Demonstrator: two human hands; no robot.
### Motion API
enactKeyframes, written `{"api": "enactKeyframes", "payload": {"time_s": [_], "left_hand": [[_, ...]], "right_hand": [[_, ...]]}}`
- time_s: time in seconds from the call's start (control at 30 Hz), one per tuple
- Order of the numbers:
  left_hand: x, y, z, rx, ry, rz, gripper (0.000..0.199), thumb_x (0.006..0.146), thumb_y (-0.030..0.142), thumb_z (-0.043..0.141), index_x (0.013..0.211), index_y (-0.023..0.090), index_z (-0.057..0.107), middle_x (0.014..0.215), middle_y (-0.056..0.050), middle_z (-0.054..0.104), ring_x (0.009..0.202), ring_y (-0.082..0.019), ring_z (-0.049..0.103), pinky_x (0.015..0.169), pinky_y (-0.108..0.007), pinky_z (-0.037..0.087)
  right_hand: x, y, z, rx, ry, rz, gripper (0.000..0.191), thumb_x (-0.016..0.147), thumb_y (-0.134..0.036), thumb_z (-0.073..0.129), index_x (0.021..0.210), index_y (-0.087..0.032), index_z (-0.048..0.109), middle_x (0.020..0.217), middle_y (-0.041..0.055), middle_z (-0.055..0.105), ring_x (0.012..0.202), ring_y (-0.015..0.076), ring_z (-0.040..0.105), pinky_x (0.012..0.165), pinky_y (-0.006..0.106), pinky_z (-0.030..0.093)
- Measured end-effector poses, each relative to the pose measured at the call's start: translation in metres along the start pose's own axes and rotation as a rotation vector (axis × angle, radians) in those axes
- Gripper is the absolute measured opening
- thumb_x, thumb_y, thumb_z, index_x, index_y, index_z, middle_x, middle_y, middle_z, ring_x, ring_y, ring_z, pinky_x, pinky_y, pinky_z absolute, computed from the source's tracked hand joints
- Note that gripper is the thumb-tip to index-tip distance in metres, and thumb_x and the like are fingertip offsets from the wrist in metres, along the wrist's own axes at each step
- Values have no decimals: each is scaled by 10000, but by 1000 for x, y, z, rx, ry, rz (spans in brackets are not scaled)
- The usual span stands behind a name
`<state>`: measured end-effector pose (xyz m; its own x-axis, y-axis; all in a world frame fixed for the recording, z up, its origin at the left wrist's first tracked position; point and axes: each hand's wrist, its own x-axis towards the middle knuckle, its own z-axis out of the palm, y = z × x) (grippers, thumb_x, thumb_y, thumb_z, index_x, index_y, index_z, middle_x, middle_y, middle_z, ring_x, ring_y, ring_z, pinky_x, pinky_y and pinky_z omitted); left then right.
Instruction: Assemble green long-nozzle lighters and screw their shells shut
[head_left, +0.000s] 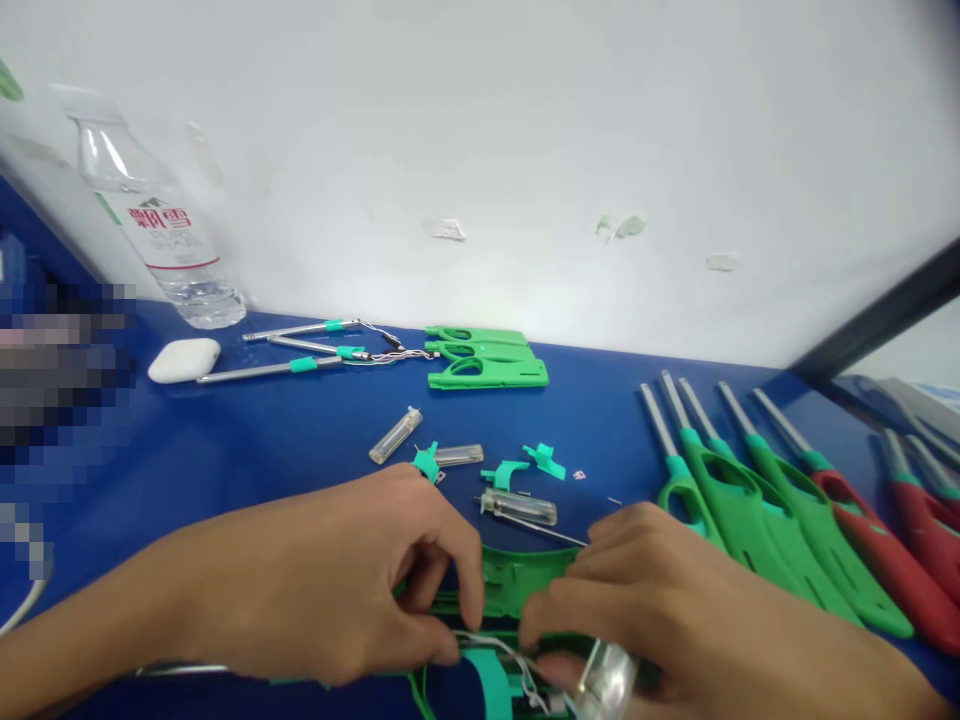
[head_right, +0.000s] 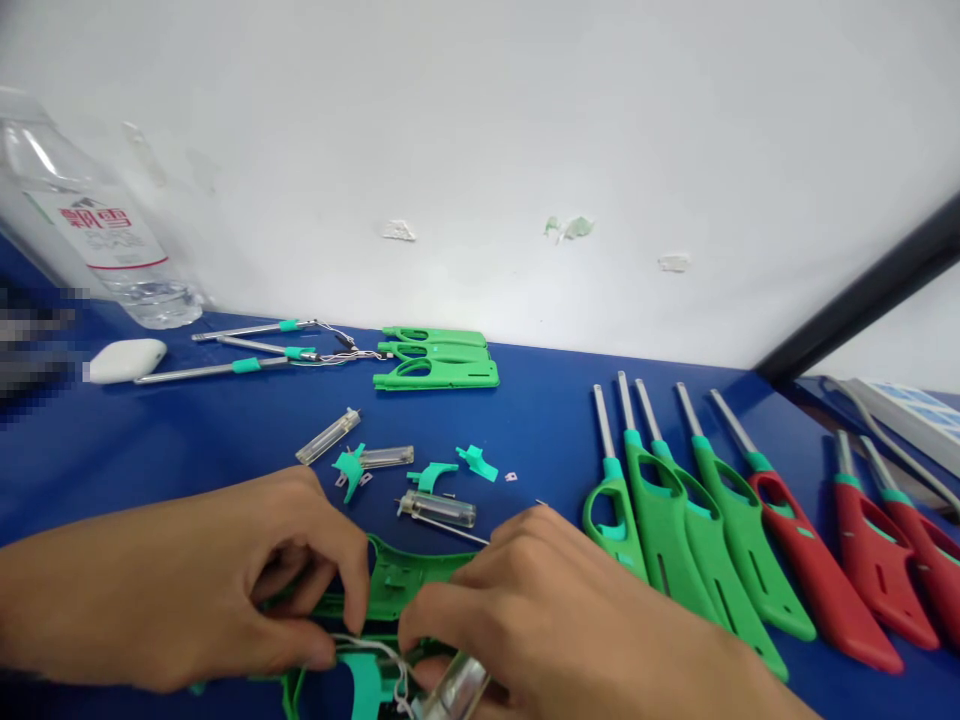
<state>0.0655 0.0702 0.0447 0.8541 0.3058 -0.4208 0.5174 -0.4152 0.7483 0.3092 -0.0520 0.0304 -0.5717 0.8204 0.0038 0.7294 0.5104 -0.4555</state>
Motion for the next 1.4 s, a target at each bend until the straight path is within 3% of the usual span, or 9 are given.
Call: {"api": "enactKeyframes", "payload": {"time_s": [0.2,0.37,0.57,0.97,1.4], "left_hand": [[1,-2,-1,-29,-61,16,186,942,356,726,839,231,818,666,29,617,555,-93,469,444,-194,326],[-1,-9,2,-12,-36,57,212,949,354,692,820,229,806,661,23,624,545,-99,444,443,-221,319],[0,-9,4,-39,-18,53,172,922,311,722,791,223,789,624,27,622,509,-91,471,404,-185,318],[0,-3,1,-49,-32,64,246,910,252,702,672,214,655,575,44,536,478,-82,409,371,-179,275],[1,-9,2,40,-29,61,209,935,384,710,856,233,829,733,-8,742,575,-121,554,462,-238,369]], "right_hand": [[0,-2,0,-40,36,-10,243,920,-117,811,1053,-320,797,786,-91,771,712,146,706,689,305,477],[-2,-4,0,-78,111,-27,254,949,-124,783,1117,-314,802,795,-73,783,725,155,731,701,303,503],[-1,-5,2,-132,130,-10,235,1048,-136,643,1127,-291,800,761,-35,777,707,159,742,668,284,508],[-3,-5,1,-228,214,-81,280,1062,-106,593,1121,-284,801,804,-28,821,677,136,750,658,256,544],[2,-8,3,-182,377,-150,464,1221,-304,368,1070,-247,803,803,3,852,584,149,753,613,283,564]]}}
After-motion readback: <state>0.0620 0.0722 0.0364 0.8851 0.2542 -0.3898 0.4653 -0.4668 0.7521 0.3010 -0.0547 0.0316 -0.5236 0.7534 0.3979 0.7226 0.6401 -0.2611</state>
